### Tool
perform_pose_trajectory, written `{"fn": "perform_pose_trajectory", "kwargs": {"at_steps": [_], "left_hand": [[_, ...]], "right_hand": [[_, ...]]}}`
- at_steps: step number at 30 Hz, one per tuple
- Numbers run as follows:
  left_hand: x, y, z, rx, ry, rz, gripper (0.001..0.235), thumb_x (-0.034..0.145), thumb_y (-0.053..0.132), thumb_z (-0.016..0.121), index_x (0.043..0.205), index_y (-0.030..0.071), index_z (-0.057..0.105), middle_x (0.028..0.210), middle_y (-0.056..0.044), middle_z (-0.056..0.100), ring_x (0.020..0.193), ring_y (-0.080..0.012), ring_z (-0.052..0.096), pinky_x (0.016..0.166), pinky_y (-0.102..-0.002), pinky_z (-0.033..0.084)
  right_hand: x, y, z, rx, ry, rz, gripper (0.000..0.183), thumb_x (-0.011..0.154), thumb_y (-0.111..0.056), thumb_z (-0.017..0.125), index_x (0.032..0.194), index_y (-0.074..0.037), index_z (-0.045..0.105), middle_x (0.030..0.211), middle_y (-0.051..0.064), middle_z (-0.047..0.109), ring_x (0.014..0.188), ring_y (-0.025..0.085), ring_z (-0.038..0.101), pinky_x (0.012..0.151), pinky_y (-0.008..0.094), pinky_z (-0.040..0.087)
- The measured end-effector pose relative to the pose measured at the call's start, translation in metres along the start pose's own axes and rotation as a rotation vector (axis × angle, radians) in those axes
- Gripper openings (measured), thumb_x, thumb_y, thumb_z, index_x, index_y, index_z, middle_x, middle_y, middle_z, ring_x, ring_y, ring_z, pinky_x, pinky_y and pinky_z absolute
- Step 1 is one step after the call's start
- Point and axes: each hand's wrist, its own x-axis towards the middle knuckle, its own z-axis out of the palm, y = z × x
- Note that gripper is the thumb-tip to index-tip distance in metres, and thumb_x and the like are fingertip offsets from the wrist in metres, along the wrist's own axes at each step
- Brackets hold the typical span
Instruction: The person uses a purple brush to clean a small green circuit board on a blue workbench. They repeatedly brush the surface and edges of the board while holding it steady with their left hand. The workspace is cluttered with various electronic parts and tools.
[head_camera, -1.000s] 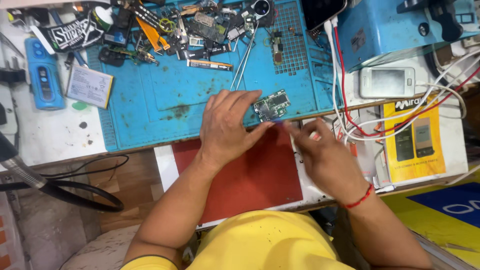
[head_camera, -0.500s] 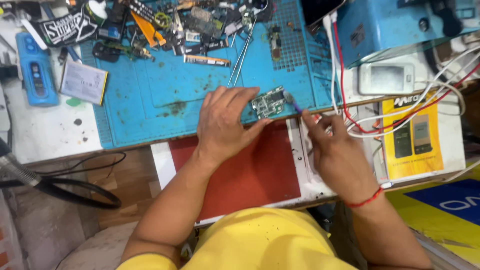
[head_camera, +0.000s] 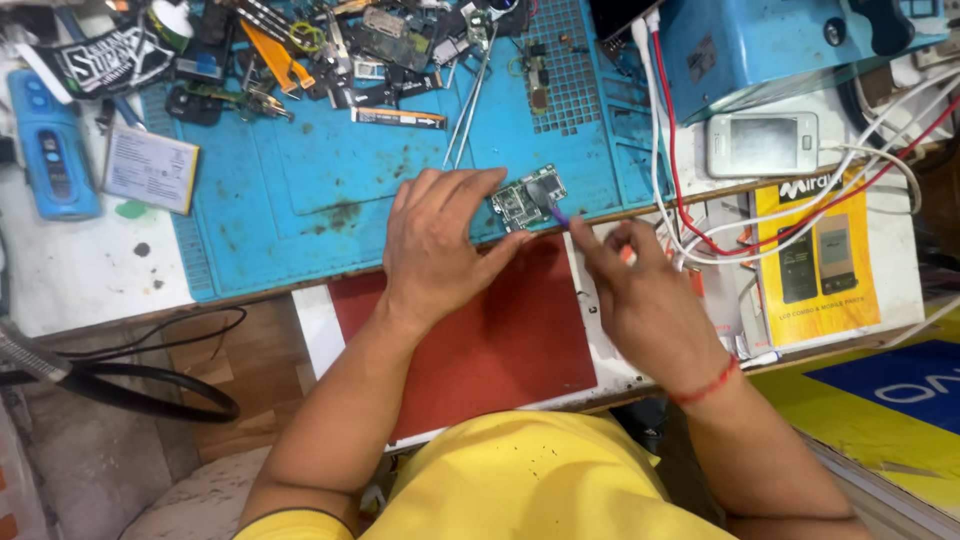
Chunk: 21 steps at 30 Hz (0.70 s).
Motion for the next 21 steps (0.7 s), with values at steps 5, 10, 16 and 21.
{"fn": "perform_pose_trajectory", "kwargs": {"at_steps": [5,10,16,21], "left_hand": [[-0.005,-0.001,0.004,-0.023,0.057,0.008,0.064,0.070,0.028,0.093,0.124,0.006,0.066,0.114,-0.010,0.067,0.106,-0.0299,0.062,0.094,-0.042,0.047],[-0.010,-0.004,0.005,-0.028,0.006,-0.028,0.066,0.073,0.029,0.094,0.128,0.007,0.065,0.109,-0.007,0.068,0.103,-0.0301,0.062,0.092,-0.044,0.047],[-0.004,-0.004,0.006,-0.043,0.003,-0.016,0.069,0.071,0.030,0.095,0.129,0.006,0.064,0.111,-0.008,0.067,0.103,-0.0303,0.062,0.091,-0.044,0.047],[-0.006,-0.003,0.005,-0.019,0.021,-0.031,0.070,0.069,0.027,0.094,0.129,0.007,0.065,0.118,-0.011,0.064,0.110,-0.0319,0.062,0.095,-0.044,0.048]], "right_hand": [[0.003,-0.007,0.005,-0.017,-0.026,-0.068,0.054,0.091,-0.005,0.064,0.144,-0.019,0.060,0.111,0.016,0.060,0.076,0.036,0.067,0.059,0.048,0.054],[0.008,-0.005,-0.012,-0.091,-0.050,-0.048,0.054,0.094,-0.004,0.059,0.145,-0.020,0.060,0.113,0.015,0.061,0.075,0.035,0.068,0.057,0.046,0.054],[0.012,-0.006,-0.012,-0.097,-0.088,-0.058,0.049,0.094,-0.010,0.062,0.141,-0.025,0.062,0.107,0.012,0.062,0.069,0.034,0.066,0.057,0.047,0.054],[0.010,-0.012,-0.018,-0.056,-0.145,-0.177,0.057,0.087,-0.005,0.060,0.143,-0.018,0.059,0.107,0.015,0.062,0.071,0.036,0.066,0.056,0.047,0.054]]}}
